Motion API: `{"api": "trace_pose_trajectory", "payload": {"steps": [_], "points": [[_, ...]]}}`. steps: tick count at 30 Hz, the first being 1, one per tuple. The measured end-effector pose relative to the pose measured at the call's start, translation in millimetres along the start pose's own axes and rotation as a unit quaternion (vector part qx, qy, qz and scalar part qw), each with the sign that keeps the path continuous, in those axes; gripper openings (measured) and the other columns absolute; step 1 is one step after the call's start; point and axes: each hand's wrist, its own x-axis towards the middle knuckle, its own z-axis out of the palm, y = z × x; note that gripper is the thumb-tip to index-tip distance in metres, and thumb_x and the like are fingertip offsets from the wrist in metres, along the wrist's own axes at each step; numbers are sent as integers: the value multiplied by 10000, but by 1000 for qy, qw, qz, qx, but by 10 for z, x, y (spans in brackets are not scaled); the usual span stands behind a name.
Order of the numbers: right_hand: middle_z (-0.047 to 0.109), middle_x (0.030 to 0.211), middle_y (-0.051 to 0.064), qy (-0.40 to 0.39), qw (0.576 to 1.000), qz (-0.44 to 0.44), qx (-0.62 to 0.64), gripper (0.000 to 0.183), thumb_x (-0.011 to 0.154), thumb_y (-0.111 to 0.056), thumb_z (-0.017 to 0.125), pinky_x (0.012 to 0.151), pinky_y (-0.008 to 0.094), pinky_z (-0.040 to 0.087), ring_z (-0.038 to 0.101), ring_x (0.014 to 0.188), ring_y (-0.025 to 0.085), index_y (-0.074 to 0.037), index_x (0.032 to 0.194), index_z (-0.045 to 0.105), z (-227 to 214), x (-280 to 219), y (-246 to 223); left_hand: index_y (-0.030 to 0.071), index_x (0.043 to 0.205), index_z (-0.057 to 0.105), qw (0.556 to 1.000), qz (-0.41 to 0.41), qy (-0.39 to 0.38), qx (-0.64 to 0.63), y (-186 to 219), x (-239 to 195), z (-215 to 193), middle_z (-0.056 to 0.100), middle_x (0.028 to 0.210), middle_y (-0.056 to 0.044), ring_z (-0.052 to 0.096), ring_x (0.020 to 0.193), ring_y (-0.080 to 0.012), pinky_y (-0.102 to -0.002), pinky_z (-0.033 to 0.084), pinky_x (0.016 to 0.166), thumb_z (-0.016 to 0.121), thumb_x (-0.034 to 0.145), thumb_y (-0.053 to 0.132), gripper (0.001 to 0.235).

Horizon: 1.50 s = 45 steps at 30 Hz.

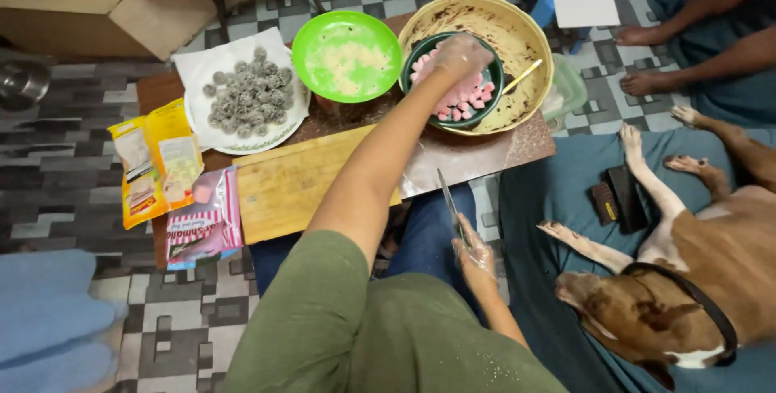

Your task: Cutting marshmallow strips into small pieces and placing them into a bowl.

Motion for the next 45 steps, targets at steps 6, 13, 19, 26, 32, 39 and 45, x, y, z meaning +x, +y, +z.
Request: {"api": "trace_pose_trajectory", "payload": {"steps": [6,13,19,26,32,39,45], "points": [[361,549,-53,-23,999,-29,-1,505,878,-168,563,423,214,252,248,472,52,-258,1371,501,-48,28,-52,136,1335,429,991,106,58,-65,-250,-717,-461,536,1337,-87,568,1143,-154,-308,547,883,483,864,316,507],[526,1337,128,-104,975,-190,-45,469,887,-82,583,1069,451,343,471,1249,297,-147,1348,524,333,290,-96,96,1166,633,967,111,224,50,-2459,-2262,-723,649,1139,-175,597,1101,-337,-459,451,990,588,911,353,364],[566,1265,175,-119,949,-274,-96,507,882,-29,645,996,440,403,513,1181,323,-118,1367,528,1050,586,-196,205,1019,679,983,-24,148,106,-3656,-3668,-899,687,1038,-56,611,1052,-242,-389,479,917,542,881,410,283],[658,855,173,-32,795,-508,-329,580,787,-182,762,682,441,533,649,763,347,-166,1352,628,1683,997,-376,202,1107,628,841,1,445,307,-4611,-3722,-678,613,1122,20,532,1147,-156,-301,399,1034,577,802,125,318],[623,977,180,-87,781,-378,-489,555,851,-276,571,668,490,488,620,825,405,-269,1402,514,1999,724,-729,71,1297,527,860,16,461,216,-4708,-3572,-912,554,1297,-127,479,1244,-312,-390,346,1089,418,786,-43,534],[613,1069,171,-111,800,-257,-530,568,824,-350,517,743,479,488,617,956,382,-328,1392,487,2039,554,-956,82,907,607,788,-27,547,282,-4969,-3126,-921,588,720,-95,573,668,-283,-386,476,621,545,711,-7,224],[608,1023,64,-95,784,-279,-546,570,884,-381,558,529,371,511,629,690,271,-431,1431,407,2009,751,-683,123,852,671,848,-129,394,331,-4368,-3102,-1231,540,505,-8,519,404,-126,-269,384,340,574,903,54,129]]}}
